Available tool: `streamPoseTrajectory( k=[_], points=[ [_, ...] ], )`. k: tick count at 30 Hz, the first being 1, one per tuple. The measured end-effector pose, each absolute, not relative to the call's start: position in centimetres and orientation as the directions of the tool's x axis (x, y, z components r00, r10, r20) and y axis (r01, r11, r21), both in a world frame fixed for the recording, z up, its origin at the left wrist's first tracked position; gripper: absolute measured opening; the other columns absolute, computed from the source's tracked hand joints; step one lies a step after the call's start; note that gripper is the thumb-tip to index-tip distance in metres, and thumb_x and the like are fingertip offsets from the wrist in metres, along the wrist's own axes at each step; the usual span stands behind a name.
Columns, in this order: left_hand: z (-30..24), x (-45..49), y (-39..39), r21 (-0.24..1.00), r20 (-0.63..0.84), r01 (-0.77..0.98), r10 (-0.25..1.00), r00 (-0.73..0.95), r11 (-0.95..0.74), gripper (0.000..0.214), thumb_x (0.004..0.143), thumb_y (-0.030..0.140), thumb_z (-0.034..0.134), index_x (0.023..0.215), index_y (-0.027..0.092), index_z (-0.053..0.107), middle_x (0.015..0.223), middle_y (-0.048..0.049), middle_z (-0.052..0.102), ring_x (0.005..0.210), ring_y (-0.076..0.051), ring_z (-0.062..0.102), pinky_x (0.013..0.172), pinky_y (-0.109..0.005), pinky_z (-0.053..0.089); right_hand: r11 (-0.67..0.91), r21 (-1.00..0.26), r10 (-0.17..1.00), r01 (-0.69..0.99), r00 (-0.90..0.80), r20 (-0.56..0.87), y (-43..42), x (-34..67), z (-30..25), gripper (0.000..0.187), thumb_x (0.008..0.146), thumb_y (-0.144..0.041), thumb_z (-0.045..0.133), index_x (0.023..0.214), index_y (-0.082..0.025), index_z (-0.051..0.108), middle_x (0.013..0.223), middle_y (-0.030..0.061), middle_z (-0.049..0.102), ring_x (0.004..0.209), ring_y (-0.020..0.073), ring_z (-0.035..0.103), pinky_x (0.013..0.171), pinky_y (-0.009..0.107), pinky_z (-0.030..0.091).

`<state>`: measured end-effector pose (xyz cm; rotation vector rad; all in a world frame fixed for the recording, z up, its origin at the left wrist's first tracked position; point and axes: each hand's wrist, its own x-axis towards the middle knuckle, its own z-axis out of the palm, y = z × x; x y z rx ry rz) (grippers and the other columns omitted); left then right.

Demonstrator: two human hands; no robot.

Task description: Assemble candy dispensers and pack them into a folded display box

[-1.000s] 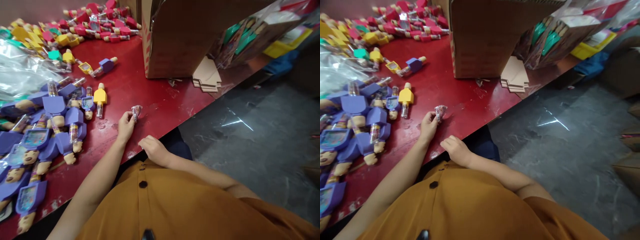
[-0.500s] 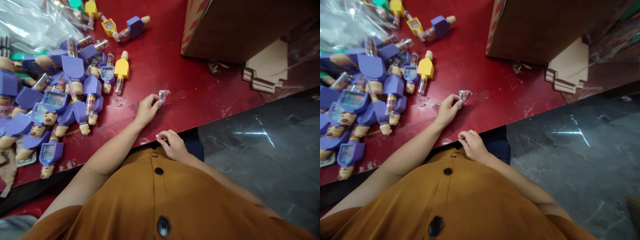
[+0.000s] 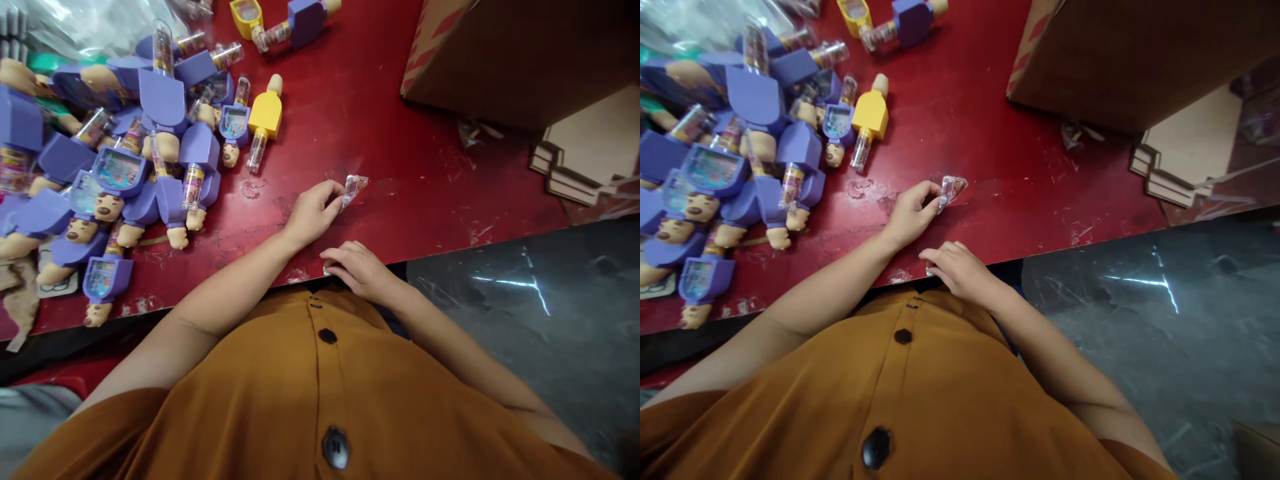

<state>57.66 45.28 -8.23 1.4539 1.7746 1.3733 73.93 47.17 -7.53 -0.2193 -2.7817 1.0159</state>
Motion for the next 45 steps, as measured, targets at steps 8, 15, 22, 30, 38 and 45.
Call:
streamPoseTrajectory(
  k=[8,15,22,30,38,45],
  points=[
    [-8.12,57.70,45.29,0.881,0.231,0.469,0.922,-0.309,-0.063,0.007,0.078,0.009,0.053,0.076,0.015,0.056,0.075,0.0002,0.060,0.070,-0.011,0.053,0.066,-0.022,0.039,0.818,-0.576,0.165,0.014,-0.963,0.212,47.01,73.82,-7.99,0.018,0.088,-0.017,0.041,0.102,-0.018,0.052,0.081,0.0055,0.059,0.076,0.0172,0.049,0.069,0.029,0.040],
    [-8.07,57.68,45.21,0.884,0.226,0.464,0.924,-0.309,-0.061,0.007,0.078,0.009,0.053,0.076,0.015,0.057,0.074,0.0010,0.060,0.069,-0.011,0.052,0.066,-0.022,0.039,0.818,-0.576,0.120,0.008,-0.980,0.156,47.30,73.67,-8.00,0.019,0.090,-0.018,0.035,0.099,-0.018,0.053,0.080,0.0038,0.060,0.072,0.0155,0.049,0.069,0.029,0.039],
    [-7.99,57.72,45.24,0.896,0.210,0.441,0.926,-0.314,-0.054,0.007,0.078,0.009,0.053,0.076,0.014,0.056,0.073,0.0007,0.059,0.069,-0.011,0.052,0.066,-0.022,0.038,0.785,-0.618,0.215,0.055,-0.958,0.188,46.84,73.76,-8.10,0.013,0.090,-0.020,0.040,0.098,-0.019,0.050,0.082,0.0049,0.059,0.074,0.0163,0.052,0.070,0.031,0.044],
    [-7.85,57.75,45.19,0.908,0.205,0.413,0.927,-0.313,-0.062,0.008,0.078,0.009,0.055,0.074,0.015,0.056,0.071,0.0018,0.057,0.068,-0.011,0.051,0.066,-0.023,0.038,0.793,-0.607,0.231,0.056,-0.949,0.214,46.93,73.77,-8.02,0.010,0.089,-0.020,0.041,0.095,-0.019,0.049,0.081,0.0047,0.060,0.073,0.0160,0.055,0.067,0.031,0.046],
    [-8.24,57.70,45.23,0.887,0.238,0.453,0.927,-0.289,-0.087,0.006,0.079,0.010,0.054,0.076,0.016,0.056,0.073,0.0010,0.058,0.070,-0.012,0.052,0.067,-0.023,0.039,0.809,-0.587,0.182,-0.001,-0.951,0.251,46.87,73.25,-7.71,0.008,0.088,-0.015,0.042,0.093,-0.017,0.048,0.080,0.0054,0.058,0.072,0.0159,0.052,0.069,0.030,0.045],
    [-8.18,57.77,45.33,0.880,0.234,0.467,0.934,-0.270,-0.086,0.007,0.079,0.010,0.055,0.075,0.016,0.056,0.072,0.0010,0.058,0.069,-0.012,0.052,0.067,-0.024,0.040,0.742,-0.670,0.147,-0.033,-0.966,0.212,47.42,74.09,-7.38,0.004,0.087,-0.016,0.046,0.087,-0.019,0.050,0.074,0.0024,0.059,0.068,0.0139,0.051,0.065,0.028,0.044]
  ],
)
